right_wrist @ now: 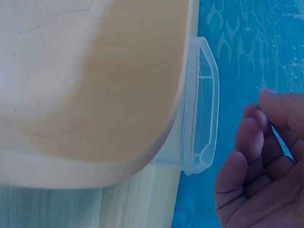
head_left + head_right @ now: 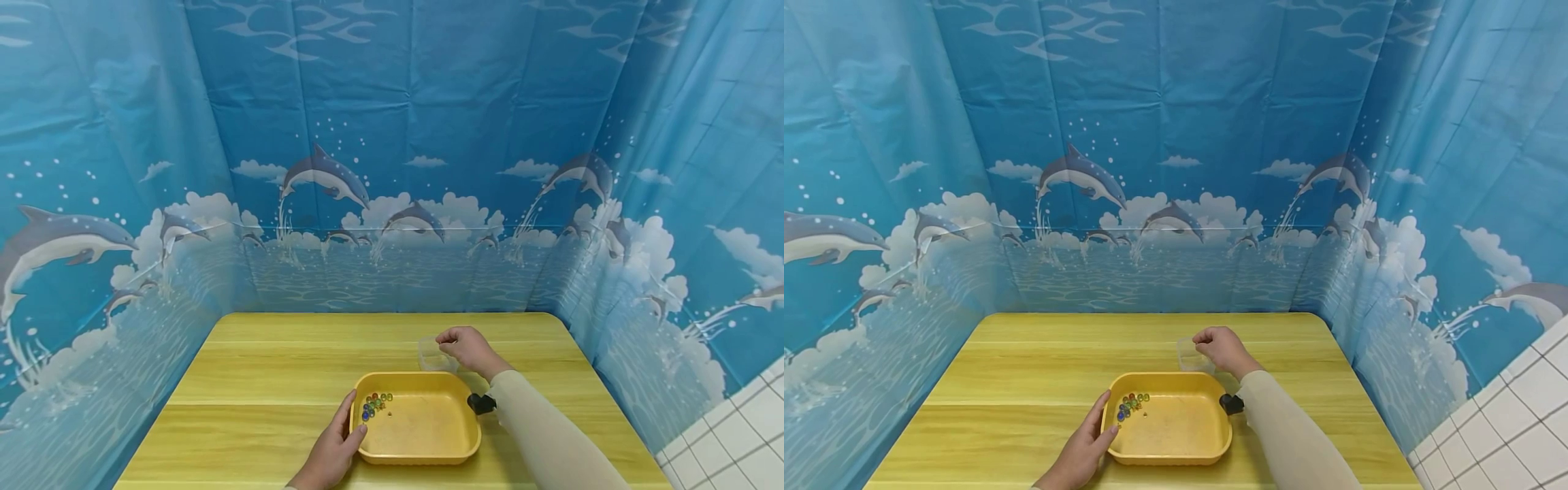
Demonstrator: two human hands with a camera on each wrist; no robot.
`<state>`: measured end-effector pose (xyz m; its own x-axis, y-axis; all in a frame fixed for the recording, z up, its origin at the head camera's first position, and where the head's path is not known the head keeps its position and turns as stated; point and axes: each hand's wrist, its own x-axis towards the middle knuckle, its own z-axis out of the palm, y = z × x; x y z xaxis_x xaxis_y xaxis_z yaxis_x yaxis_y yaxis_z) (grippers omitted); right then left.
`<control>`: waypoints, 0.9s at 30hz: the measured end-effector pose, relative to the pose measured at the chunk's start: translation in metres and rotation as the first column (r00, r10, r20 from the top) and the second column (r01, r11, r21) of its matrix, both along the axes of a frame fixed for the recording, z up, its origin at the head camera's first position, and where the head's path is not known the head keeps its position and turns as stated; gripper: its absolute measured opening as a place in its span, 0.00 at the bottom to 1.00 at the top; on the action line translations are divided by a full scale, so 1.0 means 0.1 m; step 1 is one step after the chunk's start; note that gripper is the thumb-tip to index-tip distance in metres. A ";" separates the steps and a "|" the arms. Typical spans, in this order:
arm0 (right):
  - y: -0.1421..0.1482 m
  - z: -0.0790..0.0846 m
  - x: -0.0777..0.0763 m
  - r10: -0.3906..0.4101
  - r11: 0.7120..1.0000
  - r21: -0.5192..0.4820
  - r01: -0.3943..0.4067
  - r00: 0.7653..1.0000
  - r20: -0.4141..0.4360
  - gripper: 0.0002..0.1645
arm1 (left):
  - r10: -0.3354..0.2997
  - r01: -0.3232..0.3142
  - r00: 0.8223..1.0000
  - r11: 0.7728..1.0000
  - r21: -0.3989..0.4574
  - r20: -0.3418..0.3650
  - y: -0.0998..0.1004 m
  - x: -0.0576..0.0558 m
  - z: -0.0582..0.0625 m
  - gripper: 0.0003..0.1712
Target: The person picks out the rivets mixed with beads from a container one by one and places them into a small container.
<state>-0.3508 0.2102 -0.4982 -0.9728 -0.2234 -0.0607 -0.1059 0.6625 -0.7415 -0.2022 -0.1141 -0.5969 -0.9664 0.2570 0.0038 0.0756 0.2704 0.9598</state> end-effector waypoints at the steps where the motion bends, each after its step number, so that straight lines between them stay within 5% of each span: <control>1: 0.00 0.00 0.00 0.000 1.000 0.001 0.000 1.000 0.000 0.13 | -0.001 0.001 1.000 1.000 0.001 0.003 0.00 0.00 0.00 0.42; 27: -0.03 0.00 0.03 0.000 1.000 -0.013 0.000 1.000 0.005 0.16 | -0.016 0.016 1.000 1.000 0.009 0.009 -0.01 0.00 -0.01 0.42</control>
